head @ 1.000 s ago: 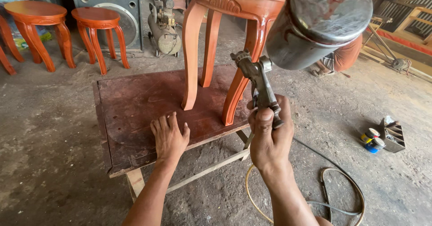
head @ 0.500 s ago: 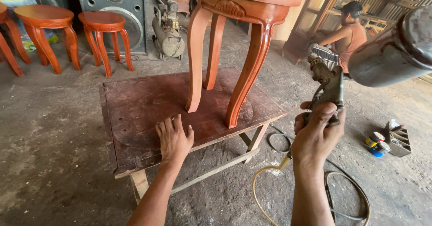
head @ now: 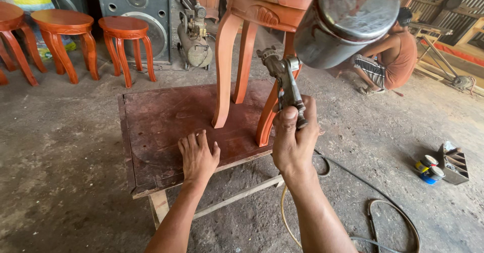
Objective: The person uses a spray gun to apply a finish to a wooden stool, rotating the stool by hand to coat the legs and underside.
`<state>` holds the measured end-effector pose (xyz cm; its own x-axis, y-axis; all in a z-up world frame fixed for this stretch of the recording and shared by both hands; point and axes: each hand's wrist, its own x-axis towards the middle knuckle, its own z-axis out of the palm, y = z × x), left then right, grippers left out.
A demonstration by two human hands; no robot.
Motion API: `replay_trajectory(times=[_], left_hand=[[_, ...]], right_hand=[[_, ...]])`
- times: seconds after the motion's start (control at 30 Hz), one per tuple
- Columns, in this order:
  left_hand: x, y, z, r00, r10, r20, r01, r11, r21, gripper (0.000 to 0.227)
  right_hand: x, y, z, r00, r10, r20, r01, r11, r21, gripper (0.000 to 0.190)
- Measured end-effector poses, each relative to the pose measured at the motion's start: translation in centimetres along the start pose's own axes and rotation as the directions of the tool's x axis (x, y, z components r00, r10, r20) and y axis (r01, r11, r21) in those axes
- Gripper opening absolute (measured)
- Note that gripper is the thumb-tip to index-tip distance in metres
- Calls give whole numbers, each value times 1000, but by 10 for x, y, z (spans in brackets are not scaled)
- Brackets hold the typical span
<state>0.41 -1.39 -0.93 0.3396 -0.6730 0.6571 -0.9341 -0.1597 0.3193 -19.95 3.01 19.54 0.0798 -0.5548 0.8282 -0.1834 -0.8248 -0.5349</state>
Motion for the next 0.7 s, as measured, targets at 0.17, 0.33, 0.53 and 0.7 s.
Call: replay_trajectory(times=[0.17,0.33,0.53,0.7], left_hand=[[-1,2,-3,1000,-12,2,12,1000,-17,59],[-1,3,-5,1000,0,-14,0,1000,-14,58],[-1,3,-9,998,23,-55,-25,999,-39,56],[-2,3,-8,998,26,-56,-28,999,-36,55]], right_hand=[[1,-2,-13,998,40,-57,-40,999,-6,61],[-6,-5,-47,991,52,-122,-37,992,121,62],[-12,-4,-84,966,83,-244,-48,988,147,57],[-2,-7,-101,938,125,-324,-102,991,88,56]])
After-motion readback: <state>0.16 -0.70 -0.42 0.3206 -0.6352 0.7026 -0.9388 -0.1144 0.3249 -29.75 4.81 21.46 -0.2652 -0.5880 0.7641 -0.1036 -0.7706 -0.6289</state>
